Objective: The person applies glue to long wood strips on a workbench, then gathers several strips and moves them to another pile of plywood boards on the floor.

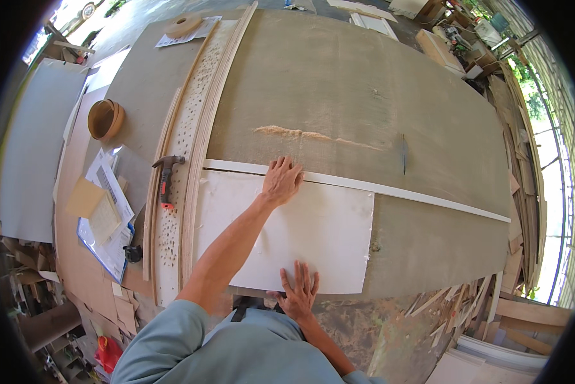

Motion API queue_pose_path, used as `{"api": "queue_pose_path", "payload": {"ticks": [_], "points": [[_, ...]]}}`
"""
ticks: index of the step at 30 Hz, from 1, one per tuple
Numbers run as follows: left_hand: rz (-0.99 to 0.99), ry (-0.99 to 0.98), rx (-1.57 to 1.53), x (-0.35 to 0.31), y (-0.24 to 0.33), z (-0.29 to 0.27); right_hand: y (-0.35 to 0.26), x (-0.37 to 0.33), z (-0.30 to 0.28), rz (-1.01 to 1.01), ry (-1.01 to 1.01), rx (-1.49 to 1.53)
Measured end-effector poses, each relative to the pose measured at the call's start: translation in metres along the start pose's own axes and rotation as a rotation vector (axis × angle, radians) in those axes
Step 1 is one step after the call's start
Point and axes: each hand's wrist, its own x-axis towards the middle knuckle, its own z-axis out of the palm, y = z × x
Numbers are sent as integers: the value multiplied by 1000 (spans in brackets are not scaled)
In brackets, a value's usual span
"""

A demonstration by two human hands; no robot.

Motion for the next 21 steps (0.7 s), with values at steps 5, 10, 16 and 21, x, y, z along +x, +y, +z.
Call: {"api": "queue_pose_path", "payload": {"ticks": [5,10,16,21], "points": [[17,57,-71,-5,-12,4,-5,7,3,-11,73,-43],[-58,98,-73,0,-10,4,-2,15,4,-18,49,-60],[-5,139,61,-14,-50,-32,-2,19,9,-1,84,-52],[-113,79,103,-33,-86,-61,-4,19,7,6,73,-78]]}}
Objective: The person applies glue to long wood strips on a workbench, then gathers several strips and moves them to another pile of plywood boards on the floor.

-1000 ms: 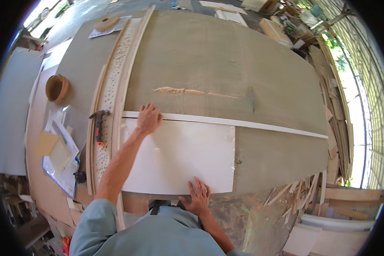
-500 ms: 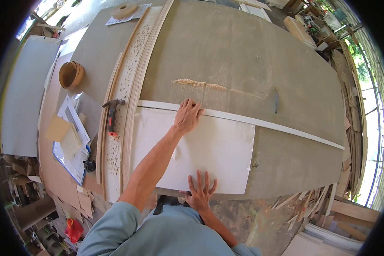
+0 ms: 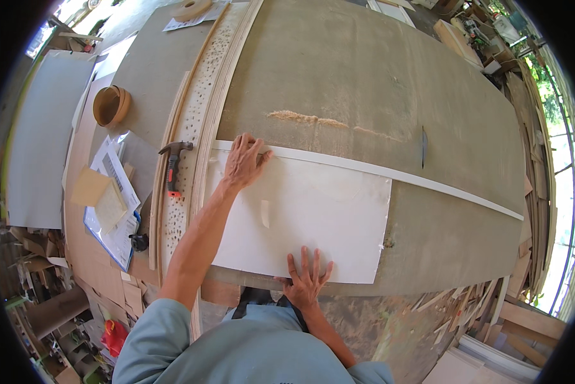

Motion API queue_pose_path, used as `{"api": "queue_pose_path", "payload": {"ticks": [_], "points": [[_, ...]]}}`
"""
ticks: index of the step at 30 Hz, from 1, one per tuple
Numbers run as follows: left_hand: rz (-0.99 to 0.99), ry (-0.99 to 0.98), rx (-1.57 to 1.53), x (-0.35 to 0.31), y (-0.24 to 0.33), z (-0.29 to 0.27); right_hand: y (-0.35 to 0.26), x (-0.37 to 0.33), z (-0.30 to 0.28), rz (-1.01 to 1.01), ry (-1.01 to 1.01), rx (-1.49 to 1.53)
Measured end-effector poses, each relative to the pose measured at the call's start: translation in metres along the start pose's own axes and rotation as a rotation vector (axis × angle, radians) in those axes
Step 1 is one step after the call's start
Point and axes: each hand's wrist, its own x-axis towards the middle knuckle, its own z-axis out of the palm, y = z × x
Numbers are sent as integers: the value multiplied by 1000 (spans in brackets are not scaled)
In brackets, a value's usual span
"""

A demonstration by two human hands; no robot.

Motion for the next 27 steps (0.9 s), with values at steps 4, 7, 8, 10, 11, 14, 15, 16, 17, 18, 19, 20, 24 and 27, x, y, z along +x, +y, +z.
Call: {"api": "queue_pose_path", "payload": {"ticks": [4,7,8,10,11,14,15,16,17,18,19,20,24,27], "points": [[27,25,19,-2,-5,3,-4,0,-5,24,0,42],[-9,9,5,0,-7,4,-1,1,-5,25,1,47],[-54,-4,-7,2,-5,3,-1,1,-4,27,1,48],[-143,-32,-30,8,0,2,-2,-3,-5,28,-7,53],[-157,-106,10,16,2,-1,-2,0,-4,29,-3,51],[-94,-220,210,31,16,-5,3,2,-1,20,29,46],[-30,-142,212,32,22,2,0,1,-1,5,31,54],[33,-64,213,35,34,15,-2,1,0,9,22,69],[90,13,209,36,49,29,-4,3,-4,11,8,80],[88,42,131,38,73,43,-4,6,-5,9,-5,91],[89,72,53,38,94,54,-4,8,-3,9,2,83],[82,1,0,35,104,58,-4,6,-2,13,5,75],[78,-72,-174,26,106,59,-7,6,-5,17,-25,66],[68,-13,-211,21,104,61,-7,8,-7,22,-47,118]]}}
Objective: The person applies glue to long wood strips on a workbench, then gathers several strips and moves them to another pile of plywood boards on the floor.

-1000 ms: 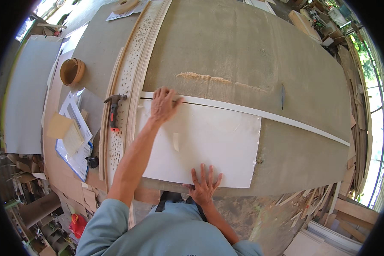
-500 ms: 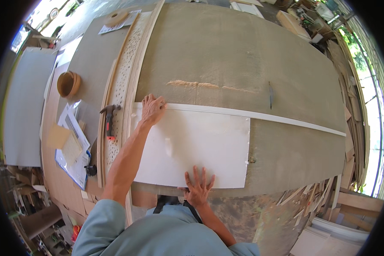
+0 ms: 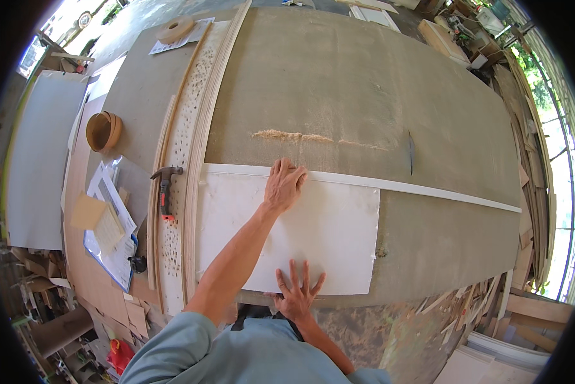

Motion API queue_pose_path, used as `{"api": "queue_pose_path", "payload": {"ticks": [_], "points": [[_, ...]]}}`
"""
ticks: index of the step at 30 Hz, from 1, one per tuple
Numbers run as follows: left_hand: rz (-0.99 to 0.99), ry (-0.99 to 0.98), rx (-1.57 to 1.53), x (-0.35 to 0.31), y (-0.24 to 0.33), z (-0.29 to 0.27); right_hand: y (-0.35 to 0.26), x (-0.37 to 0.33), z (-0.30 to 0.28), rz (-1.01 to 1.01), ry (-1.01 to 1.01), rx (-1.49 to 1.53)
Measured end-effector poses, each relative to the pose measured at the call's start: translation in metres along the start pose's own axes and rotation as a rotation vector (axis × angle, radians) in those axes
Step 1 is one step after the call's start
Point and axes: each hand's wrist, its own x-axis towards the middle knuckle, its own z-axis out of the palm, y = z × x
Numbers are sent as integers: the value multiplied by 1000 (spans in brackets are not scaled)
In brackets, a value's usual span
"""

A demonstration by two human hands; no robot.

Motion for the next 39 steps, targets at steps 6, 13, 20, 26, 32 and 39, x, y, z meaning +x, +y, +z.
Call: {"api": "queue_pose_path", "payload": {"ticks": [6,13,20,26,32,39], "points": [[-31,73,-59,9,2,1,5,11,4,-57,4,11],[14,101,-61,32,-5,0,11,33,2,-50,27,80],[12,55,-27,56,-14,-1,19,54,8,-65,44,88],[14,47,-51,66,-16,-1,20,64,7,-59,55,132],[16,61,-41,75,-22,1,21,74,6,-61,53,137],[48,78,-14,84,-25,2,24,83,5,-74,83,138]]}}
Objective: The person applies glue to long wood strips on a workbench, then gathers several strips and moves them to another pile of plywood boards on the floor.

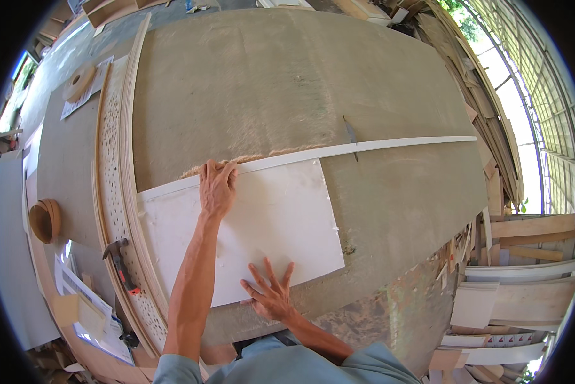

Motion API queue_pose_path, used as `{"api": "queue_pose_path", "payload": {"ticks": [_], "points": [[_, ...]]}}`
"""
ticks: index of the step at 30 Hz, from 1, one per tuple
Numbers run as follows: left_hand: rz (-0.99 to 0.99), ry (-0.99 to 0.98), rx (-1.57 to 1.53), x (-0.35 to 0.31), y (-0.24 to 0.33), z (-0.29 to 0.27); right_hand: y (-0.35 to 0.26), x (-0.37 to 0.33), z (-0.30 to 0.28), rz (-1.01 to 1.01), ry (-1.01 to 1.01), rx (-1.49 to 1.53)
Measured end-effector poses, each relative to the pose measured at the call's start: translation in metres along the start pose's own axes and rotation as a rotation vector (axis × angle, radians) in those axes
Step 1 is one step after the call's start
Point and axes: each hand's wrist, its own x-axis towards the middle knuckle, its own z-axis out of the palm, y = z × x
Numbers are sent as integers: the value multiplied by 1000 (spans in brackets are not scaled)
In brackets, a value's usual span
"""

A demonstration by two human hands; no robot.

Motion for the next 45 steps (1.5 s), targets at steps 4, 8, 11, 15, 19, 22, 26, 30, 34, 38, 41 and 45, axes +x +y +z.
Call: {"api": "queue_pose_path", "payload": {"ticks": [4,8,11,15,19,22,26,30,34,38,41,45], "points": [[-2,-14,12,4,-2,2,3,2,2,0,10,5],[15,-9,6,7,-4,3,4,4,4,-4,34,-4],[5,-6,7,5,-7,2,3,3,6,-12,51,-5],[14,-44,55,15,-13,4,6,8,9,-21,63,-25],[54,-14,59,7,-13,6,4,-5,13,-11,77,-45],[70,3,51,-17,-2,6,0,-28,11,19,44,-60],[30,-59,37,-51,7,-1,-11,-62,8,38,-4,-69],[-25,-110,-10,-79,21,-7,-22,-92,7,13,-27,-126],[44,-84,-38,-80,28,-10,-29,-98,1,-27,-86,-142],[92,-60,-23,-72,47,-41,-22,-102,4,-60,-161,-204],[36,88,-22,-85,63,-89,-20,-105,6,-59,-165,-204],[-254,203,6,-137,56,-160,-22,-106,-1,-64,-185,-179]]}}
